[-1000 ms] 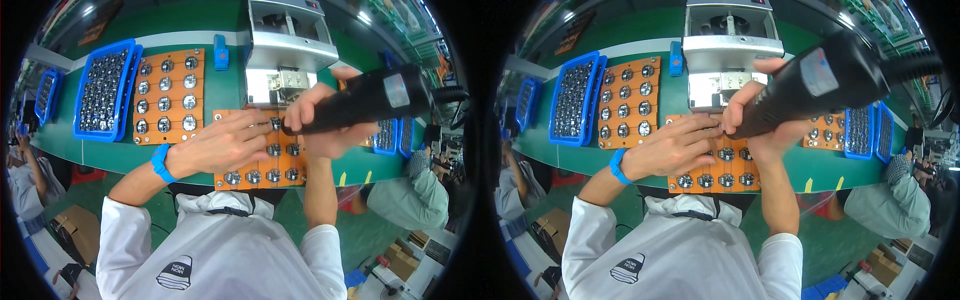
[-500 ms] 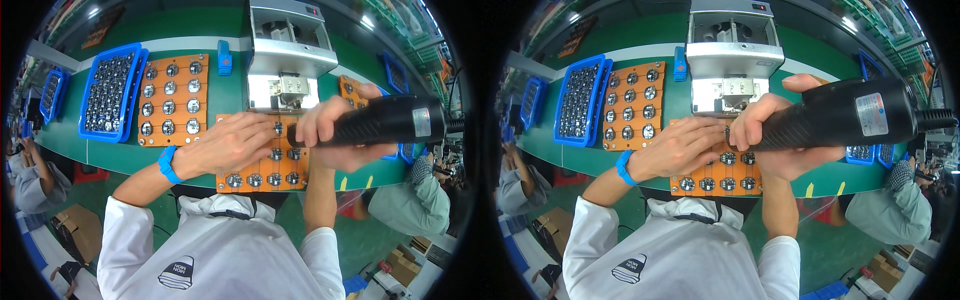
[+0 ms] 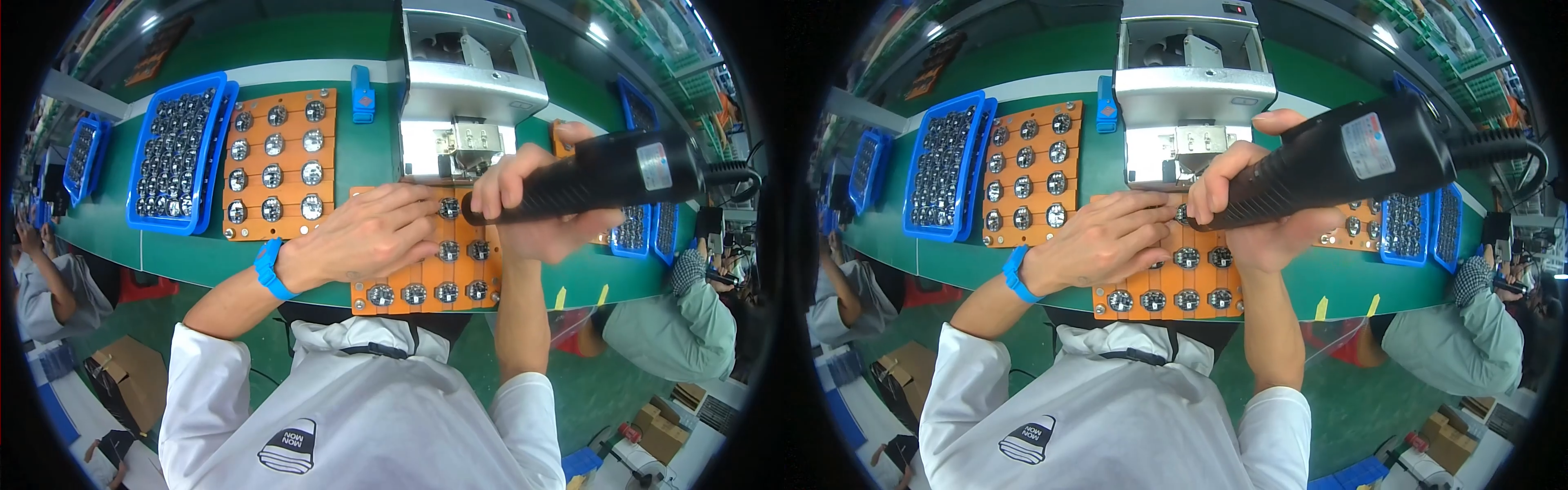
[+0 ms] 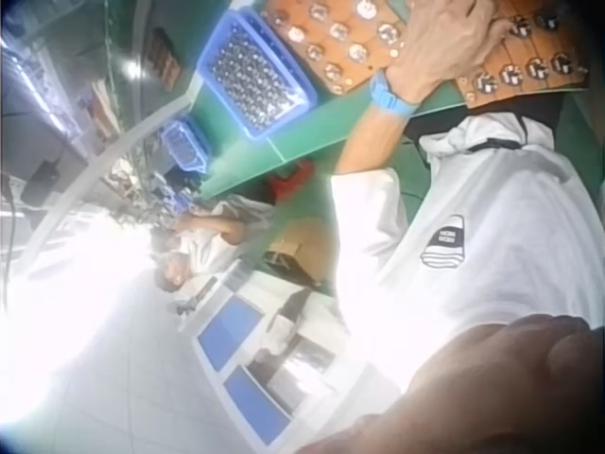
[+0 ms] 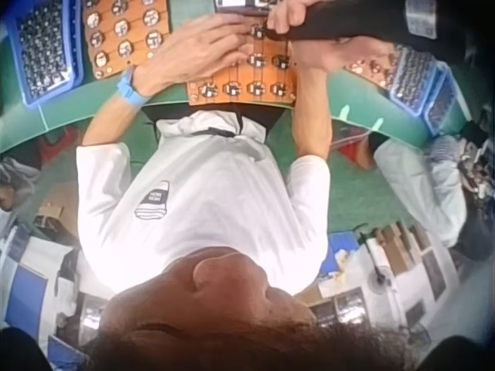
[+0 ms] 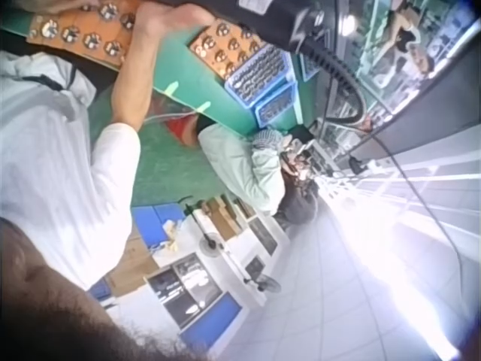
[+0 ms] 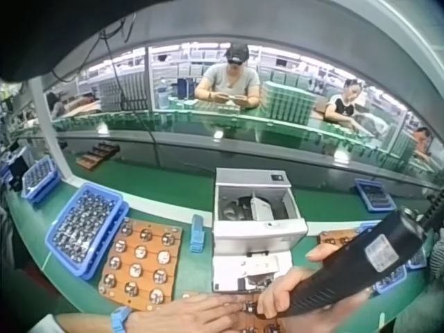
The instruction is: The person assembles electronic components onto printed circuit boards by securing them with screws using an electric screwdriver.
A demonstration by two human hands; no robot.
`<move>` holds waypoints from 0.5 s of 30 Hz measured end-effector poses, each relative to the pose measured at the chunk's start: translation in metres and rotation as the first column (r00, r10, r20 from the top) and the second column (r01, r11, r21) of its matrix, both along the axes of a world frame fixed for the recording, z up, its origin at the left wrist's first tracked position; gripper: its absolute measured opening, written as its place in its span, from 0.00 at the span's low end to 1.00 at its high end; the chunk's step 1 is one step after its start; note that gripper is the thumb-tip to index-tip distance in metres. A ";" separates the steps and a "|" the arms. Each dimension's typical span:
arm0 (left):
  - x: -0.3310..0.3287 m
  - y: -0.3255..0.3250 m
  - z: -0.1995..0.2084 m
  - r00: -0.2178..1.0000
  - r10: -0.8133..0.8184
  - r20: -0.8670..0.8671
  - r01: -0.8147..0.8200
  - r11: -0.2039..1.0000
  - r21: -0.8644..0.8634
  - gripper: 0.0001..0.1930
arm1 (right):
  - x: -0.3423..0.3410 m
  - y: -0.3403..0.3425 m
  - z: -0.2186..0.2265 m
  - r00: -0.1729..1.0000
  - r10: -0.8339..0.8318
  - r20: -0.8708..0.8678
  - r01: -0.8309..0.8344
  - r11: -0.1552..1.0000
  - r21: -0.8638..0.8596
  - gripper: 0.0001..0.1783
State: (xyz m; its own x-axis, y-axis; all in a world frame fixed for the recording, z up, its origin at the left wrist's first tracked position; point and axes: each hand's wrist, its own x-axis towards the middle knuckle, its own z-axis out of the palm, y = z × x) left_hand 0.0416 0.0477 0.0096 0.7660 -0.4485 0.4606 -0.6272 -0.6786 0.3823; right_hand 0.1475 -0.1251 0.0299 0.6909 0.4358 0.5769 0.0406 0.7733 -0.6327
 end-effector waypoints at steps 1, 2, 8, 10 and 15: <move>0.000 0.000 0.000 1.000 -0.005 0.007 0.004 1.000 0.011 0.15 | 0.002 0.000 -0.002 0.997 0.013 0.082 -0.011 1.000 -0.019 0.47; 0.000 0.000 -0.001 1.000 -0.005 0.005 0.005 1.000 0.009 0.15 | 0.003 0.001 -0.004 0.997 0.012 0.080 -0.010 1.000 -0.020 0.47; 0.001 0.000 -0.001 1.000 -0.004 -0.005 0.004 1.000 0.009 0.15 | 0.003 0.001 -0.008 0.998 0.018 0.058 -0.014 0.998 -0.062 0.47; 0.001 0.000 0.000 1.000 -0.003 -0.012 0.003 1.000 0.015 0.15 | 0.002 0.002 -0.009 1.000 0.015 0.019 -0.013 0.997 -0.070 0.48; 0.001 0.000 -0.001 1.000 0.000 -0.011 0.000 1.000 0.017 0.15 | 0.002 0.001 -0.010 1.000 0.014 0.025 -0.011 0.993 -0.119 0.49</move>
State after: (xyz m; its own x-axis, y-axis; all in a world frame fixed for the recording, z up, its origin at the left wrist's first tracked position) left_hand 0.0426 0.0480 0.0085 0.7710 -0.4565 0.4440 -0.6231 -0.6849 0.3778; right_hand 0.1497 -0.1239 0.0203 0.6708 0.5103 0.5381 0.0489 0.6935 -0.7187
